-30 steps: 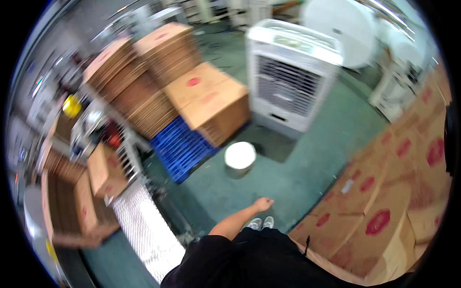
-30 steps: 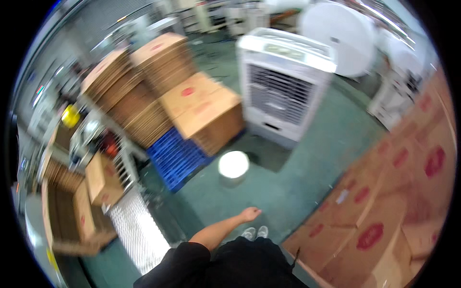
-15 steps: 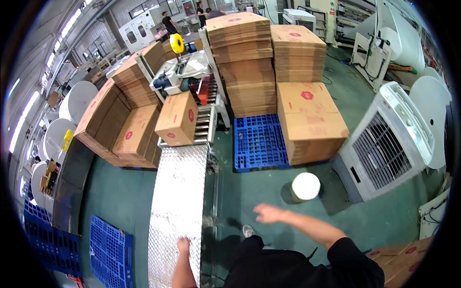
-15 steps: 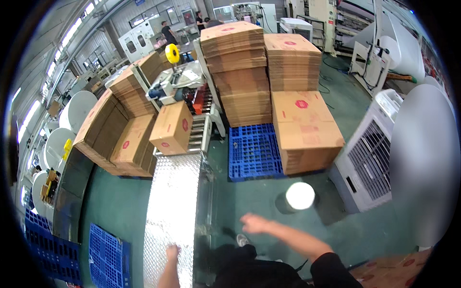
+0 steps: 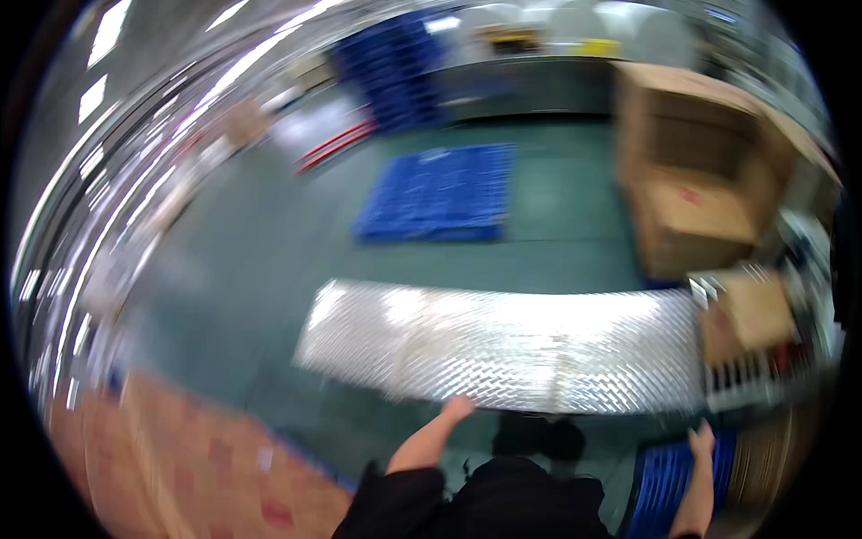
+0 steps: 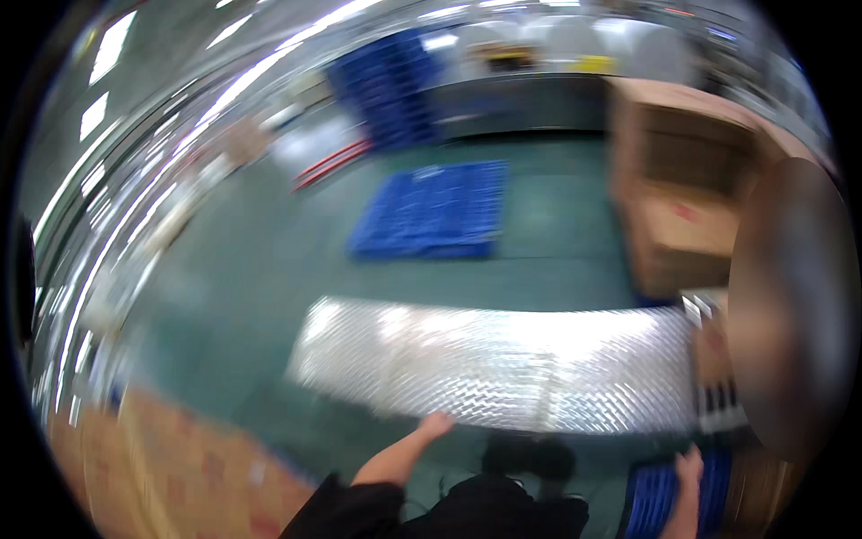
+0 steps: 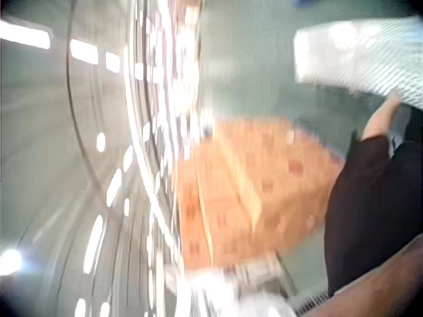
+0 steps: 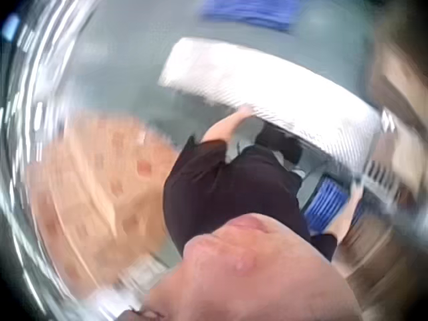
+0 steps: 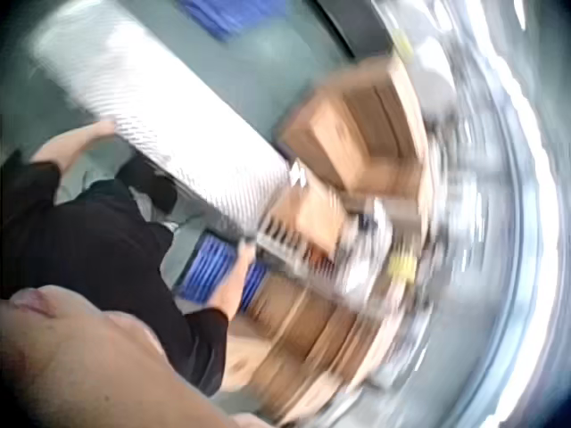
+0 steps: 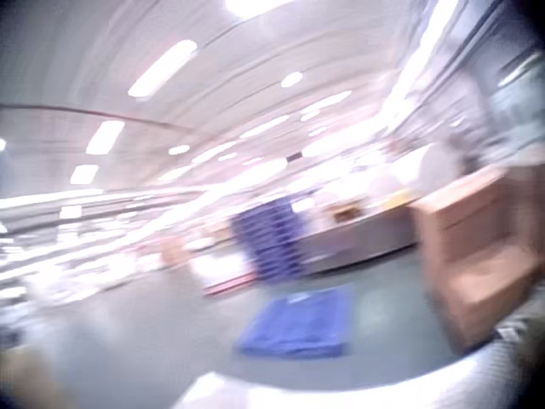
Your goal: The person packs paper products into cardboard boxes, tapes them closed using a machine, and then stacks the sealed boxes onto a large pallet in a warehouse.
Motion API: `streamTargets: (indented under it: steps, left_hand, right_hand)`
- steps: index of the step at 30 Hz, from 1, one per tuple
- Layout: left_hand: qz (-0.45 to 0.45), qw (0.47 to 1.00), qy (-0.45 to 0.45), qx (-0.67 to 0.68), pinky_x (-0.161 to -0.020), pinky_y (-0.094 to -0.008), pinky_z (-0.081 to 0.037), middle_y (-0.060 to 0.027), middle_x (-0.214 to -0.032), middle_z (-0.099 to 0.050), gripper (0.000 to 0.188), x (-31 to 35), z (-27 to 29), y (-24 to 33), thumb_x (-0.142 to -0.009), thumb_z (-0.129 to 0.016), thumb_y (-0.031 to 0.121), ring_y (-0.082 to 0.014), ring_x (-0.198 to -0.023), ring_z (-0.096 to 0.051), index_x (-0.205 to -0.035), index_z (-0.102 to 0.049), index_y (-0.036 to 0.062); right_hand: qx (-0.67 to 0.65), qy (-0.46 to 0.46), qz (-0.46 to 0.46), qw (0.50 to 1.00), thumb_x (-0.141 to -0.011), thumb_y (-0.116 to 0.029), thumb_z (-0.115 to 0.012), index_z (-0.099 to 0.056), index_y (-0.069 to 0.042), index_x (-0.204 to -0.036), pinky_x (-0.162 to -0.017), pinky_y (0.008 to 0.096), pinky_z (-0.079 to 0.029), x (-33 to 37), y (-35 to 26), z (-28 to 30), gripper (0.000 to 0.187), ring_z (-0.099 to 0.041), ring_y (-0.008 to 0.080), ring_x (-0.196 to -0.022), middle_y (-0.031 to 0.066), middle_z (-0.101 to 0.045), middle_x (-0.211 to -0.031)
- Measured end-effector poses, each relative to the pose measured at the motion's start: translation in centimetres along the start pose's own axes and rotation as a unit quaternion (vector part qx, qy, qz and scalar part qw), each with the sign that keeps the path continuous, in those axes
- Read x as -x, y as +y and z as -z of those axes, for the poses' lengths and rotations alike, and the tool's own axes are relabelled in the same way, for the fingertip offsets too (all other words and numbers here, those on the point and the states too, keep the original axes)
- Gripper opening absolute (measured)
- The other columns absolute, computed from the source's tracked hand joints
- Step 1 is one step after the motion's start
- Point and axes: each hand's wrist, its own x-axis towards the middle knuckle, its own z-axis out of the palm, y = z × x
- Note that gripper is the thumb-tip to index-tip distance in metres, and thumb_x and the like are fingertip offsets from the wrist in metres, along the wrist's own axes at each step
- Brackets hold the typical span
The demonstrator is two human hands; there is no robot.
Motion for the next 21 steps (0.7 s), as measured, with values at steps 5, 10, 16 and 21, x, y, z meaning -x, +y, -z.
streamTargets:
  steps: [5,10,16,21]
  left_hand:
    - [0.015,0.966,0.166,0.197,-0.081,-0.0476,-0.05,-0.0224,-0.096,-0.067,0.034,2.1,-6.6,12.9,-0.087,-0.055,0.031,-0.0406,-0.091,-0.064,-0.095,-0.066,0.0007]
    - [0.106,0.968,0.095,0.209,-0.08,-0.0456,-0.051,-0.0175,-0.094,-0.069,0.03,7.6,-16.5,21.9,-0.088,-0.059,0.032,-0.0375,-0.09,-0.065,-0.092,-0.067,0.0033]
    - [0.106,0.98,0.048,0.164,-0.079,-0.0446,-0.051,-0.0155,-0.093,-0.069,0.03,11.7,-18.5,30.1,-0.089,-0.059,0.031,-0.035,-0.091,-0.066,-0.101,-0.065,0.0038]
    - [0.109,0.974,0.039,0.197,-0.079,-0.044,-0.051,-0.0157,-0.093,-0.069,0.029,8.5,-16.3,36.2,-0.089,-0.059,0.029,-0.0346,-0.091,-0.065,-0.104,-0.065,0.004]
  right_hand:
    - [0.25,0.064,-0.047,0.965,-0.081,-0.019,-0.066,-0.027,0.008,-0.145,-0.108,0.0438,-0.035,-22.2,10.2,7.1,0.079,-0.041,0.0441,-0.129,0.0311,-0.041,-0.14]
    - [0.458,0.125,-0.035,0.879,-0.08,-0.061,-0.061,-0.027,0.004,-0.146,-0.1,0.049,-0.043,-39.0,6.6,12.0,0.099,-0.052,0.0439,-0.119,0.028,-0.048,-0.134]
    - [0.501,0.215,-0.029,0.838,-0.085,-0.064,-0.053,-0.035,-0.002,-0.145,-0.101,0.0462,-0.043,-45.8,10.1,9.1,0.088,-0.051,0.0386,-0.123,0.0229,-0.047,-0.138]
    - [0.429,0.365,0.228,0.794,-0.095,-0.047,-0.051,-0.038,0.001,-0.142,-0.103,0.0468,-0.041,-39.3,9.8,9.2,0.069,-0.048,0.0421,-0.125,0.0239,-0.047,-0.139]
